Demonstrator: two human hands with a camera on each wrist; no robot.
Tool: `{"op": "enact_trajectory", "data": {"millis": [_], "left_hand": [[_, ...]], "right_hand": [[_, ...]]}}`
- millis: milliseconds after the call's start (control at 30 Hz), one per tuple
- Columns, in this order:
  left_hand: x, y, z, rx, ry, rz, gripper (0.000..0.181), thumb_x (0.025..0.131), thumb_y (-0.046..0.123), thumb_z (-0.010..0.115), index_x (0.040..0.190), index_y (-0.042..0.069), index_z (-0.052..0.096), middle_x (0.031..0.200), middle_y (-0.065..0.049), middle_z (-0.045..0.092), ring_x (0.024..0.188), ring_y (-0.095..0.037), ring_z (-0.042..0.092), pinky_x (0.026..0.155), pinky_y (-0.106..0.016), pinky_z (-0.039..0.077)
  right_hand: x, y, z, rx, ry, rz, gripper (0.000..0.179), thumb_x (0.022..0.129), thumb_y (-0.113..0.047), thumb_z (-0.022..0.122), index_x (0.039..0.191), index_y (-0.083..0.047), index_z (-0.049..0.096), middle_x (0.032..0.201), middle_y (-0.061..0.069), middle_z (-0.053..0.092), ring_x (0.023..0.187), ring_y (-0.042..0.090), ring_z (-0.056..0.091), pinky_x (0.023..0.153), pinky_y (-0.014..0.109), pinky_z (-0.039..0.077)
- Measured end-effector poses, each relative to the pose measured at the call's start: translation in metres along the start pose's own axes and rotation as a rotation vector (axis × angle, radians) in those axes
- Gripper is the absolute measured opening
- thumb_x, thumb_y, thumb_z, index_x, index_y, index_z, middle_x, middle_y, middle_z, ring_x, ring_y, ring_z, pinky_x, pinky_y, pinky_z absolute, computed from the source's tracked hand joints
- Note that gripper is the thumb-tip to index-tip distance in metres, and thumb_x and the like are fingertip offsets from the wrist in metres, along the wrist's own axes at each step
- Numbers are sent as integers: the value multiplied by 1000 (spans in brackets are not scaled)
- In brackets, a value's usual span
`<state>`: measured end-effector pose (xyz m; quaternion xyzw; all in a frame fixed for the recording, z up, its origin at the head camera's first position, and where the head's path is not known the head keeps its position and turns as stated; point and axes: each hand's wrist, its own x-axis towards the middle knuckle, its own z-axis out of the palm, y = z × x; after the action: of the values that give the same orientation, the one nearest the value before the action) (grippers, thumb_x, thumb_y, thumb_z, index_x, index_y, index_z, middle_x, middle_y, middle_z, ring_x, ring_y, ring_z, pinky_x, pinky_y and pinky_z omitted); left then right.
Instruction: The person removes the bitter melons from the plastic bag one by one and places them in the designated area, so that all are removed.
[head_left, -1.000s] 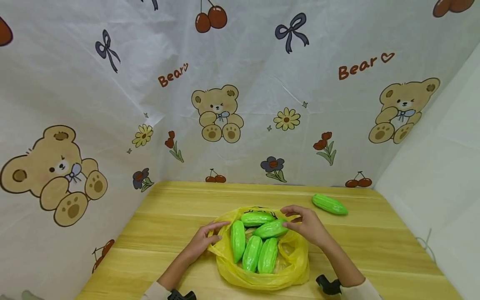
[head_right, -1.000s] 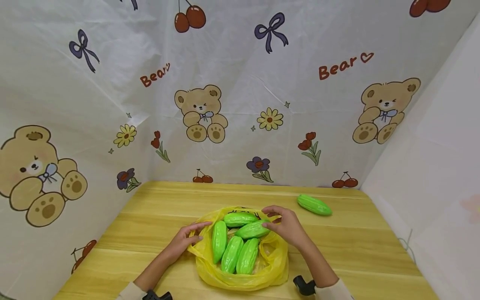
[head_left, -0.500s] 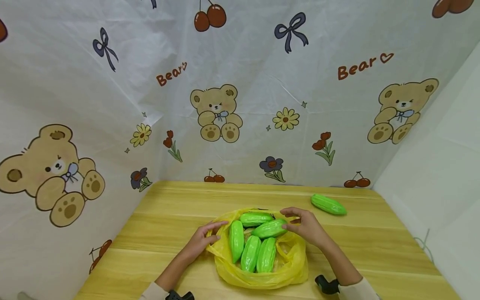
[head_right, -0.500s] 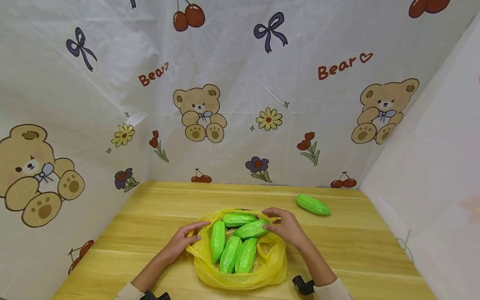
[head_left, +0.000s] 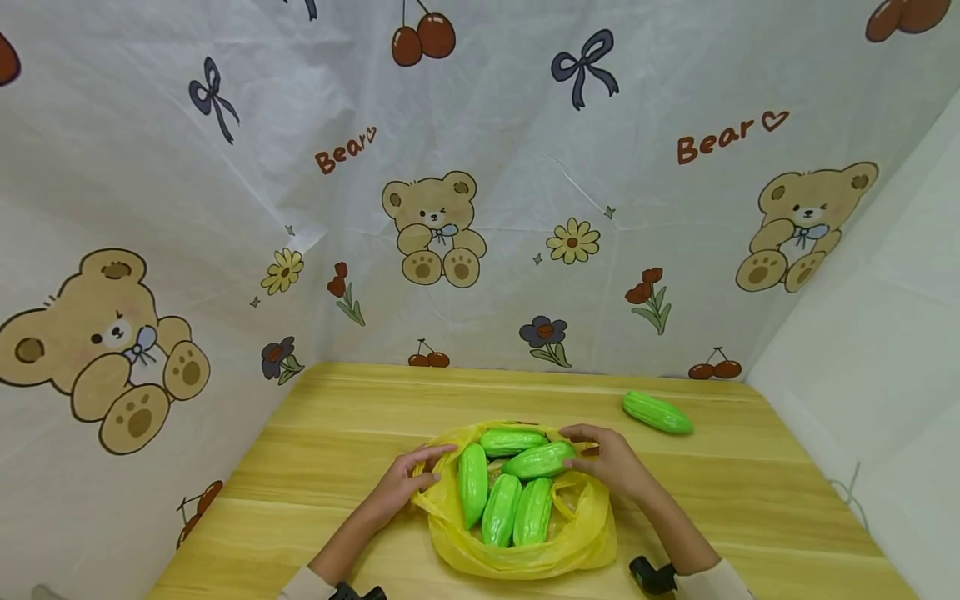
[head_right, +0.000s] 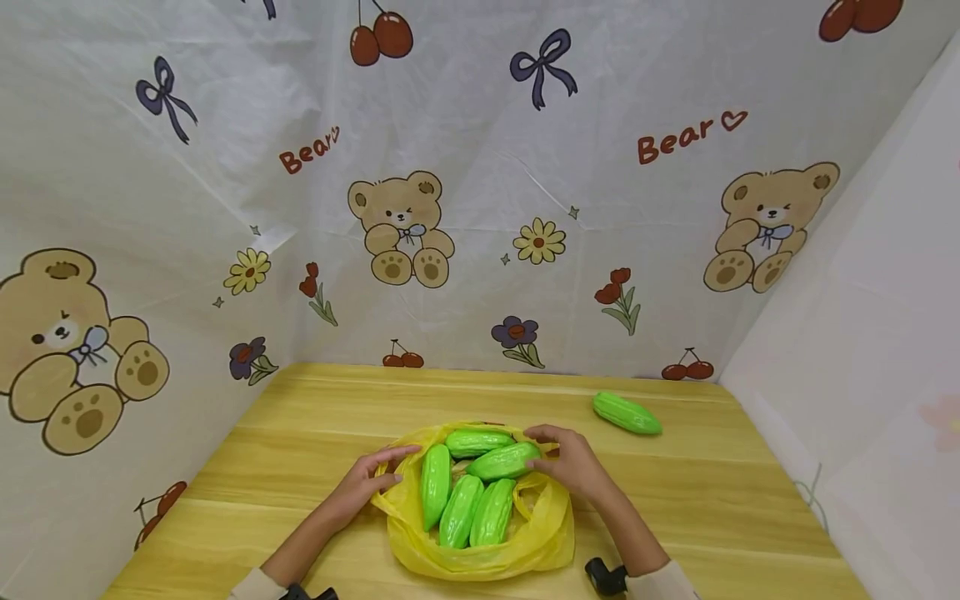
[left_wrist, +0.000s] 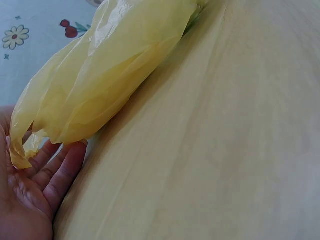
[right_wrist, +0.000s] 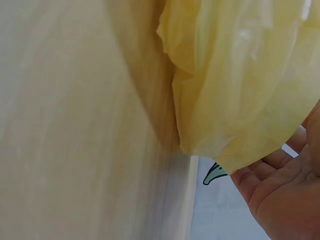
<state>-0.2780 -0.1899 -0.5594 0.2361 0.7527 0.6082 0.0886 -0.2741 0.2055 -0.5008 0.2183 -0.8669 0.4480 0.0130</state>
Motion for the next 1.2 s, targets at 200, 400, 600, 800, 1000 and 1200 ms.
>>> {"op": "enact_trajectory", "data": {"millis": [200,400,600,800,1000,1200], "left_hand": [[-1,-2,0,-11,-5,-6,48,98,8,61,143,23,61,152,-1,50,153,-40,7,116,-69,2],[-4,2,0,-16,-5,-19,48,97,8,61,144,22,60,154,-4,48,153,-42,3,115,-69,2],[-3,3,0,-15,-1,-24,49,97,8,60,144,23,60,155,-3,47,153,-42,3,115,-69,3],[-1,2,0,-3,-4,-16,47,98,10,61,143,25,61,154,-3,48,153,-42,4,116,-69,3],[-2,4,0,-4,-7,-25,48,98,10,61,144,25,60,154,-2,48,153,-42,4,115,-70,4],[-3,2,1,-11,-11,-14,48,98,9,60,144,23,60,154,-2,49,153,-42,4,115,-70,3]], "right_hand": [[0,5,2,8,-10,9,44,90,-7,77,131,2,64,128,19,66,115,41,62,91,53,54],[0,7,2,36,-38,5,45,90,-5,76,132,4,63,130,22,64,116,43,60,91,51,54],[1,9,2,39,-72,0,46,90,-3,75,133,4,62,130,22,63,115,42,61,90,50,54],[1,8,1,38,-80,3,47,90,-3,74,134,4,61,130,21,63,113,41,62,89,51,54],[0,7,2,25,-85,10,47,91,-4,74,135,2,61,129,19,64,110,36,63,87,43,56],[-1,7,4,29,-84,20,47,90,-3,75,135,0,62,129,18,64,109,35,63,86,40,56]]}}
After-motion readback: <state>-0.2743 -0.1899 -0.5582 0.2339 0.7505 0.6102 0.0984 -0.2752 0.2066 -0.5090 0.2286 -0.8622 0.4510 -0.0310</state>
